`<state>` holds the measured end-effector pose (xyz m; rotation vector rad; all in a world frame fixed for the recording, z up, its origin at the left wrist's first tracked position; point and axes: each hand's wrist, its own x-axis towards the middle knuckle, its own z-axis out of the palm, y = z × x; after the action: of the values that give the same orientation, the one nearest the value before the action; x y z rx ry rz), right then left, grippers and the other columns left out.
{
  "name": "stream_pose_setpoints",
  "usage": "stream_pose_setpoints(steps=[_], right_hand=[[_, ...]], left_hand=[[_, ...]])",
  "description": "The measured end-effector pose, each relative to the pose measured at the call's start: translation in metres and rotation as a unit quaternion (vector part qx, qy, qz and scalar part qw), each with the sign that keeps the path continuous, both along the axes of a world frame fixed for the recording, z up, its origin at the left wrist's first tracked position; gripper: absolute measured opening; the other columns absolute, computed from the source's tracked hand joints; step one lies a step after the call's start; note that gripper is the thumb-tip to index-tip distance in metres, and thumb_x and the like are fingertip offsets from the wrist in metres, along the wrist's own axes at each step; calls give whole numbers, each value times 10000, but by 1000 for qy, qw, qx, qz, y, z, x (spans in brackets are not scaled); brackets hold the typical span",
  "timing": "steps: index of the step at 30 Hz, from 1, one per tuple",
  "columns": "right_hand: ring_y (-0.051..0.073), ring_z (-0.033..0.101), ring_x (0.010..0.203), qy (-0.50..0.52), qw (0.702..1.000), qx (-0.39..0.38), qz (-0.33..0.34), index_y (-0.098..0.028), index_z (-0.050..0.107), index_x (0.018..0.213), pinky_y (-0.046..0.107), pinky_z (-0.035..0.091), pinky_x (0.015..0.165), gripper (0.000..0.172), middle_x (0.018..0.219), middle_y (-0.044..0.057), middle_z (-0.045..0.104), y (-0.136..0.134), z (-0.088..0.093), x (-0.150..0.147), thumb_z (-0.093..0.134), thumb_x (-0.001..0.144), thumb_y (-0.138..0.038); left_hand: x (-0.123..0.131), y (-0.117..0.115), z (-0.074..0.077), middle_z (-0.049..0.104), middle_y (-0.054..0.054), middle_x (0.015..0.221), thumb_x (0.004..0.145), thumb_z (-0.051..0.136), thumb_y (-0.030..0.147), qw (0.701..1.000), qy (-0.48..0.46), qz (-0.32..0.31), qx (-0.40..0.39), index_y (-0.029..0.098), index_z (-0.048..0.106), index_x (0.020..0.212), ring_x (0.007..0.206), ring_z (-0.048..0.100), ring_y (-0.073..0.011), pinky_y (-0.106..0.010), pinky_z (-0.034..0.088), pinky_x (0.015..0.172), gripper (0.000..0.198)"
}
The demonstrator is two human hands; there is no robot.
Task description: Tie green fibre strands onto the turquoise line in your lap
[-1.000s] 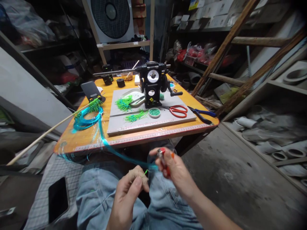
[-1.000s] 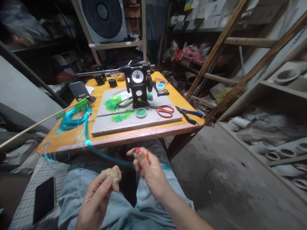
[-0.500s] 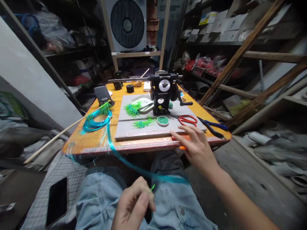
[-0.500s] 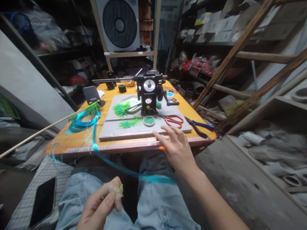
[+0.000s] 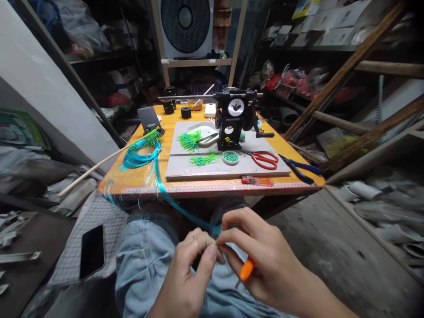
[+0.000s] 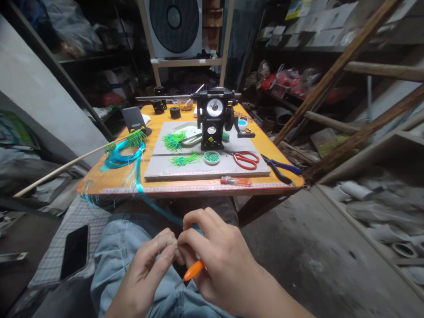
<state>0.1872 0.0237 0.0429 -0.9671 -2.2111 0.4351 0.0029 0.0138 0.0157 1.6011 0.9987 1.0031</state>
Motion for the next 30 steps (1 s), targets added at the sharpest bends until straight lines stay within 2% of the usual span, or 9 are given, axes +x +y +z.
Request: stream_pose_setpoints(steps=[3, 5, 7, 10, 17, 23, 28, 30], right_hand=[[180, 561, 831, 76, 996, -15, -48, -194, 587, 924, 308, 497, 704, 209, 971, 57, 518, -7, -3, -4, 570, 796, -30], [167, 560, 796, 114, 990, -20, -82, -202, 572, 897, 299, 494, 688, 172, 946, 43, 494, -12, -7, -8, 573, 806, -57], [161, 560, 775, 131, 985, -26, -111, -210, 562, 883, 298, 496, 683, 150, 947, 38, 483, -17, -11, -12, 573, 819, -75], [157, 566, 772, 139, 981, -36, -134, -214, 564, 879, 301, 507, 698, 136, 961, 38, 477, -20, -17, -16, 575, 833, -86], [150, 554, 762, 139, 983, -24, -119, -212, 571, 889, 294, 480, 667, 144, 942, 28, 469, -21, -17, -20, 562, 838, -78], [147, 549, 735, 143, 983, -38, -105, -200, 564, 884, 292, 472, 639, 119, 937, 32, 477, -22, -18, -21, 574, 832, -93], [157, 563, 729, 135, 983, -57, -116, -208, 566, 861, 306, 505, 671, 96, 934, 38, 492, -23, -19, -20, 563, 856, -113], [157, 564, 718, 133, 983, -58, -114, -211, 565, 855, 308, 509, 668, 94, 924, 37, 494, -22, -19, -20, 563, 857, -117]], left_hand=[[-5, 1, -1, 609, -38, 890, 1019, 396, 329, 1000, -26, 12, 4, 224, 634, 900, 880, 571, -202, -290, 424, 802, 286], [-8, -1, -4, 620, -33, 962, 1014, 418, 327, 998, -52, 30, -1, 250, 648, 1014, 929, 575, -197, -274, 436, 827, 242], [-8, -3, -7, 619, -22, 971, 991, 485, 318, 997, -69, 44, -13, 263, 637, 1048, 940, 570, -190, -262, 442, 841, 172], [-6, -6, -8, 612, -18, 958, 951, 562, 298, 995, -83, 48, -33, 248, 618, 1029, 934, 566, -188, -263, 449, 843, 108], [3, -4, -4, 585, -6, 833, 920, 554, 186, 994, -80, 58, -50, 209, 586, 848, 826, 560, -171, -268, 454, 772, 82], [3, -6, -5, 590, 1, 822, 871, 584, 124, 994, -67, 67, -49, 205, 588, 825, 817, 571, -165, -265, 458, 773, 93], [-4, -5, -7, 624, -4, 894, 869, 608, 137, 993, -73, 78, -41, 221, 630, 934, 885, 586, -167, -261, 460, 812, 109], [-5, -4, -6, 611, 4, 845, 850, 602, 112, 993, -62, 89, -36, 215, 614, 870, 838, 579, -161, -260, 457, 783, 105]])
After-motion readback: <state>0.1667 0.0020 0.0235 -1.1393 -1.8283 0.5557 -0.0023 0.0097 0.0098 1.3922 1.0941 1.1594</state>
